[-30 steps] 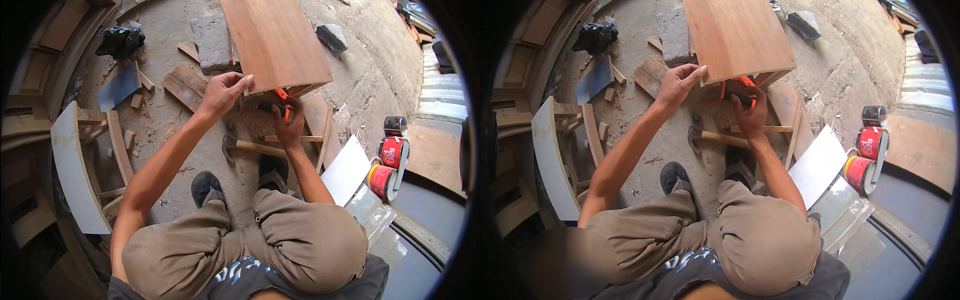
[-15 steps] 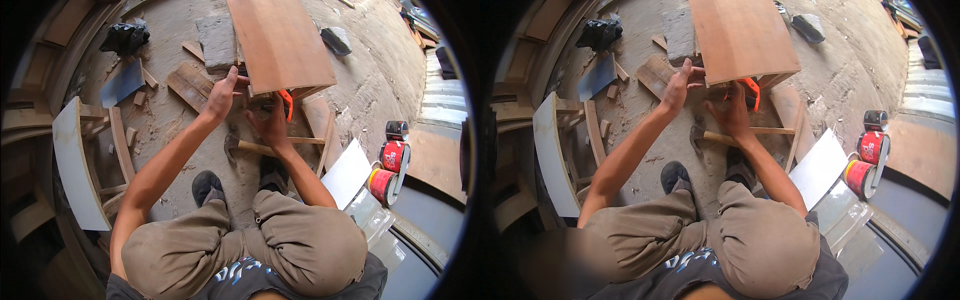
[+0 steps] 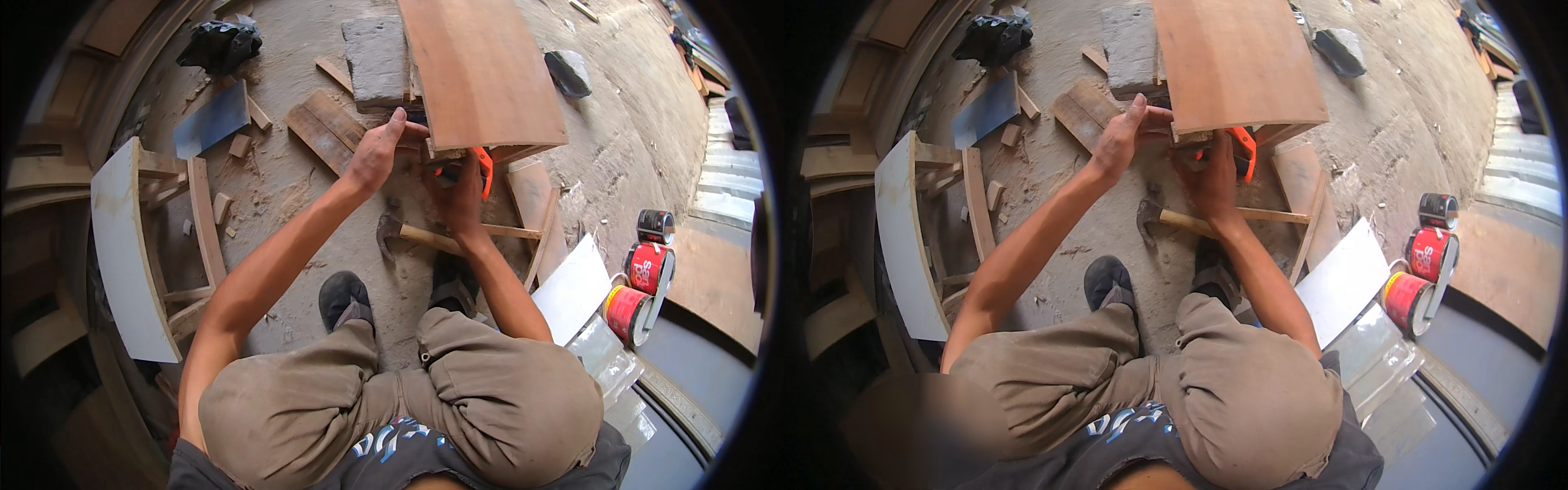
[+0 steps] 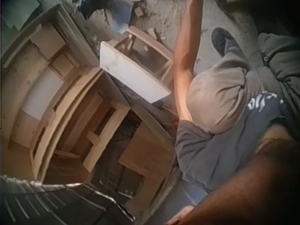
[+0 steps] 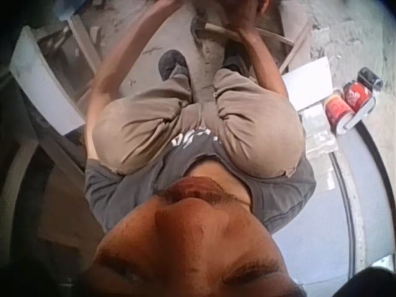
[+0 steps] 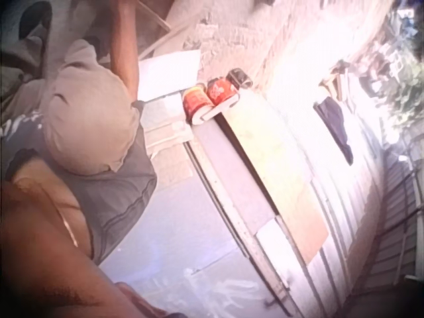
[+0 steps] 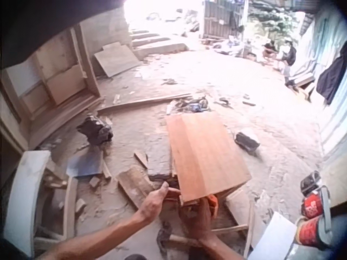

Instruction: The person sits on the floor and assembles a wooden structure by fitting small wooden blocks into a larger board. They use a hammer to tap the pieces into place and a clamp to hold the assembly together.

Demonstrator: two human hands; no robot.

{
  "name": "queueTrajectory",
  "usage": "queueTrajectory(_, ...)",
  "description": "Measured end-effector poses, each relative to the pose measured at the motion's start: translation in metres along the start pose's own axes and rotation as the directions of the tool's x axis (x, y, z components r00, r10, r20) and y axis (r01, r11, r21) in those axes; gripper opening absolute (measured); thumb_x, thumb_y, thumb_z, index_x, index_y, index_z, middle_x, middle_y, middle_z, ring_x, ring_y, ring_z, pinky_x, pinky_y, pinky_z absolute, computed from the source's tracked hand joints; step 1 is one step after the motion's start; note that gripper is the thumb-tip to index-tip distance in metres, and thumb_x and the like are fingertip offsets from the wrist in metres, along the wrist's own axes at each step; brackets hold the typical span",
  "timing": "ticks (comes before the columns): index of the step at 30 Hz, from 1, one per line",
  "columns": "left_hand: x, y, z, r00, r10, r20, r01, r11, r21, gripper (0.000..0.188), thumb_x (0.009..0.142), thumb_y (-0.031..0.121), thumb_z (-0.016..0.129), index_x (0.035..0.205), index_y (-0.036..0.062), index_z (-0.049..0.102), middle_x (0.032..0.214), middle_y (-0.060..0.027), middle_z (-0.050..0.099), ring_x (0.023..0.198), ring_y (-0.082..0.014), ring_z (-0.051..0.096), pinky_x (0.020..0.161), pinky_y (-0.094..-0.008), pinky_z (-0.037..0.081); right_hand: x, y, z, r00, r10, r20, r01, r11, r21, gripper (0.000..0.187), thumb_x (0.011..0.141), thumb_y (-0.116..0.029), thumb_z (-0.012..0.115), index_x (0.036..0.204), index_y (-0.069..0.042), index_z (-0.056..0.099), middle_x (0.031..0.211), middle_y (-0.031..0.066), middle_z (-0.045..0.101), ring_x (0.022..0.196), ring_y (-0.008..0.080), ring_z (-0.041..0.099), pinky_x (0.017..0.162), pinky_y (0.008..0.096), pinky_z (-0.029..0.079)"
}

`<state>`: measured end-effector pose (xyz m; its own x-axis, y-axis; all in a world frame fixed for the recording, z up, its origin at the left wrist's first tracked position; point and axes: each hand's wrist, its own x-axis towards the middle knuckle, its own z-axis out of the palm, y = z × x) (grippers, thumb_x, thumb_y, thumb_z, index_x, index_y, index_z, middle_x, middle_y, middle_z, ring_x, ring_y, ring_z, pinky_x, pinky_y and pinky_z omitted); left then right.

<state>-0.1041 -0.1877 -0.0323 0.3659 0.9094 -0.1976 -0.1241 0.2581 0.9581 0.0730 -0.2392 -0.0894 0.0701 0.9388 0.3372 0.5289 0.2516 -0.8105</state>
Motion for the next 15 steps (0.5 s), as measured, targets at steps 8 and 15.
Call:
queueTrajectory(8,-0.025,-0.061,-0.093,0.894,0.173,-0.413,0.056,0.872,0.487,0.052,0.104,0.045,0.048,0.120,-0.0013,0.065,0.118,-0.0138,0.068,0.109,-0.0244,0.064,0.101,-0.0369,0.047,0.006,-0.001,0.002,1.000,-0.016,0.012,0.016,0.998,-0.065,0.075,0.080,-0.022,0.085,0.135,0.004,0.042,0.122,0.0253,0.056,0.110,0.0425,0.058,0.089,0.0457,0.050)
queueTrajectory(15,-0.030,-0.086,-0.129,0.778,0.175,-0.604,0.440,0.534,0.722,0.100,0.079,0.057,0.078,0.152,0.0064,0.031,0.159,-0.0182,0.028,0.142,-0.0338,0.035,0.114,-0.0503,0.034,0.005,0.015,0.010,0.991,-0.095,0.091,0.094,0.995,0.019,0.072,0.079,-0.018,0.085,0.135,0.003,0.044,0.123,0.0236,0.055,0.111,0.0416,0.056,0.086,0.0455,0.050)
